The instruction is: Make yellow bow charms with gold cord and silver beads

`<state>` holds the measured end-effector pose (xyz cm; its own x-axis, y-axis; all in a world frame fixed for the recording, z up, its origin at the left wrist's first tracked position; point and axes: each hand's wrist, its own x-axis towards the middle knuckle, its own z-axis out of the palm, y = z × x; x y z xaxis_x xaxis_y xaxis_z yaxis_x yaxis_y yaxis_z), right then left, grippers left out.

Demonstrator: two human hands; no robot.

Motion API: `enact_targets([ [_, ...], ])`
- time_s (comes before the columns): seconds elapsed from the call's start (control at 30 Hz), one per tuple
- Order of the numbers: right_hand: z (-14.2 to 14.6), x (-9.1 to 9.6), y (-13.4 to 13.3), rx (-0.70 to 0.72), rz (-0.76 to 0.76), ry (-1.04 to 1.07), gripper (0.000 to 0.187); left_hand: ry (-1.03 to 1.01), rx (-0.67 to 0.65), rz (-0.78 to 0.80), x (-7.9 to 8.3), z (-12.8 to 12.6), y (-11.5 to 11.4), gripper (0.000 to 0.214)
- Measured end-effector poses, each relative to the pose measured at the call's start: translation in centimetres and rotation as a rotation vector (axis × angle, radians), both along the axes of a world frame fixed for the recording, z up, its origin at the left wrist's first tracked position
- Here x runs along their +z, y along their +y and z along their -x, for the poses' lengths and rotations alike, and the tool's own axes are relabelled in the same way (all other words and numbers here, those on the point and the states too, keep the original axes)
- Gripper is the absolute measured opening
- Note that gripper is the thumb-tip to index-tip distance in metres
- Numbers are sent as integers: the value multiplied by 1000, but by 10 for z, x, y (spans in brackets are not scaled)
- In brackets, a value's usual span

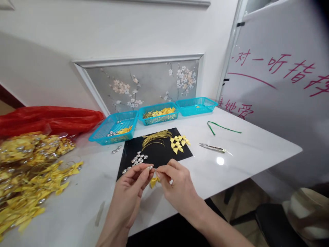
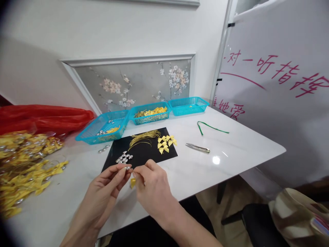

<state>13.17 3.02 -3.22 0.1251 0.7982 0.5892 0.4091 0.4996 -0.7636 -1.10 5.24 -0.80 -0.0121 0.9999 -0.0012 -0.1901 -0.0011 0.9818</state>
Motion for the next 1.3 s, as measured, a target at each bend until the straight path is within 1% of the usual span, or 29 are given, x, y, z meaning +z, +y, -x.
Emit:
enact_targets([
  [0.23,0,-2,0,11,9,15,21,97,-17,-51,0,0,-3,26],
  [0.43,-3,-4,3,18,54,73,21,267,-5,-127,-5,-3,-2,24],
  [0.53,-3,-4,3,33,87,113,19,380,16,-195,-8,-6,-2,21],
  [0.67,-2,-5,1,65,129,142,15,521,61,-331,-13,-9,-4,15],
  [0.77,-3,-5,0,62,144,140,13,605,76,-423,-16,-9,-5,16],
  [0.9,-3,-3,-2,30,135,115,22,690,39,-506,-21,-8,-5,19],
  [1.0,-5,-4,-3,26,116,125,24,724,22,-520,-23,-8,-6,19],
  [1.13,-10,-2,-4,13,109,263,18,720,44,-495,-21,-7,-11,16],
  [1.2,-14,4,-6,56,117,374,19,711,48,-484,-19,-6,-15,16],
  [1.3,-20,17,-11,160,141,542,24,719,45,-474,-19,-2,-18,15],
])
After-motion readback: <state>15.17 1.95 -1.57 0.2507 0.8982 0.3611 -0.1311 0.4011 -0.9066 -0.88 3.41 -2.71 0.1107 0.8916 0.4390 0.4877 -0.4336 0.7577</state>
